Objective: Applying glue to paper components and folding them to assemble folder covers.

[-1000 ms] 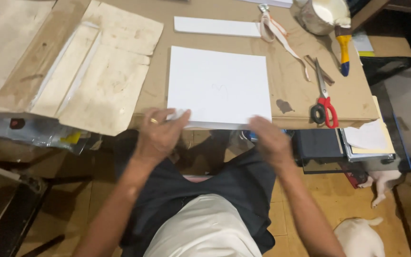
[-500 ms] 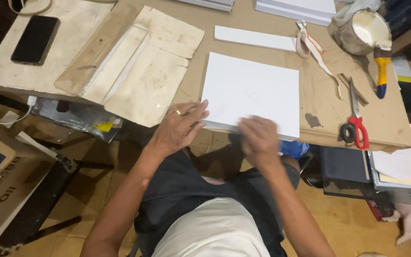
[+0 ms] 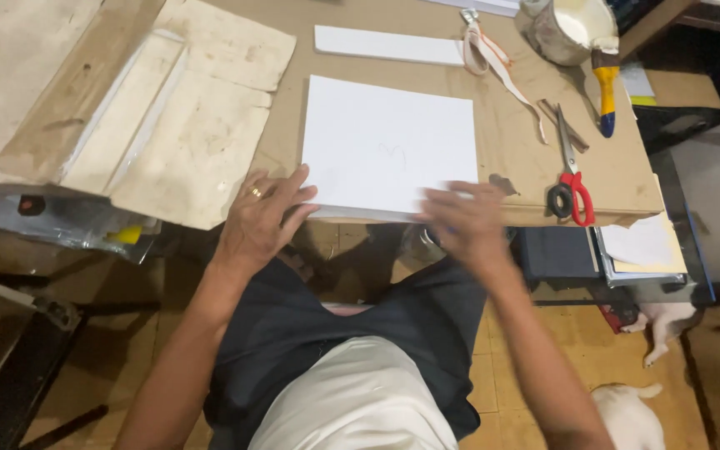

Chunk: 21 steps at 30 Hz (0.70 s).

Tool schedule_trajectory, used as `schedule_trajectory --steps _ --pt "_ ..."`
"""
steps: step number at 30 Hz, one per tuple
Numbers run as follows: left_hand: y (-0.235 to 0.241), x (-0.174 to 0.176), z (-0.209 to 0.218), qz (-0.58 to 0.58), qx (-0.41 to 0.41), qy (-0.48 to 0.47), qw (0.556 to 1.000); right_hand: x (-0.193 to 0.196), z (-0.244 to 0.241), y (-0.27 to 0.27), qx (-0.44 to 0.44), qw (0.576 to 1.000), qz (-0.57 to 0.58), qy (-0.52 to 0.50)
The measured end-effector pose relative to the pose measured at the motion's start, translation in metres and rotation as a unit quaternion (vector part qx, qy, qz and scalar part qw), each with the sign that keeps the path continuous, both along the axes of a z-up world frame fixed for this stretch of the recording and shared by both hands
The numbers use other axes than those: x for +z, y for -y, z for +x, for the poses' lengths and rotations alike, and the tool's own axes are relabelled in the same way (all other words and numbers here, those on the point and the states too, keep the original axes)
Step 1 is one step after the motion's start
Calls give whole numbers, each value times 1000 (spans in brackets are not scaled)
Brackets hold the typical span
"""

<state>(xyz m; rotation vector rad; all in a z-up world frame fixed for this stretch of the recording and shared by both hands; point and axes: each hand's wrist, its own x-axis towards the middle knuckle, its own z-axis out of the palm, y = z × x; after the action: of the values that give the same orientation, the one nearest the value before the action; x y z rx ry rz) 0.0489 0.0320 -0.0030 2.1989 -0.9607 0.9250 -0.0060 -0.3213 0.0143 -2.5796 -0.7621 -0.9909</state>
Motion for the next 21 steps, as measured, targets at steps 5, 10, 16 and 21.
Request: schedule_trajectory --steps 5,10,16,21 --pt "-1 10 -1 -3 -38 -50 998 20 -28 44 -65 996 -11 -53" --pt "-4 25 -7 -50 -89 -148 984 18 -20 1 -78 993 52 -74" --pt "-3 45 -5 8 -85 -162 983 10 21 -120 -57 994 -54 -77" --pt "-5 26 3 -9 -93 -160 983 10 10 -41 -27 995 -30 -89"
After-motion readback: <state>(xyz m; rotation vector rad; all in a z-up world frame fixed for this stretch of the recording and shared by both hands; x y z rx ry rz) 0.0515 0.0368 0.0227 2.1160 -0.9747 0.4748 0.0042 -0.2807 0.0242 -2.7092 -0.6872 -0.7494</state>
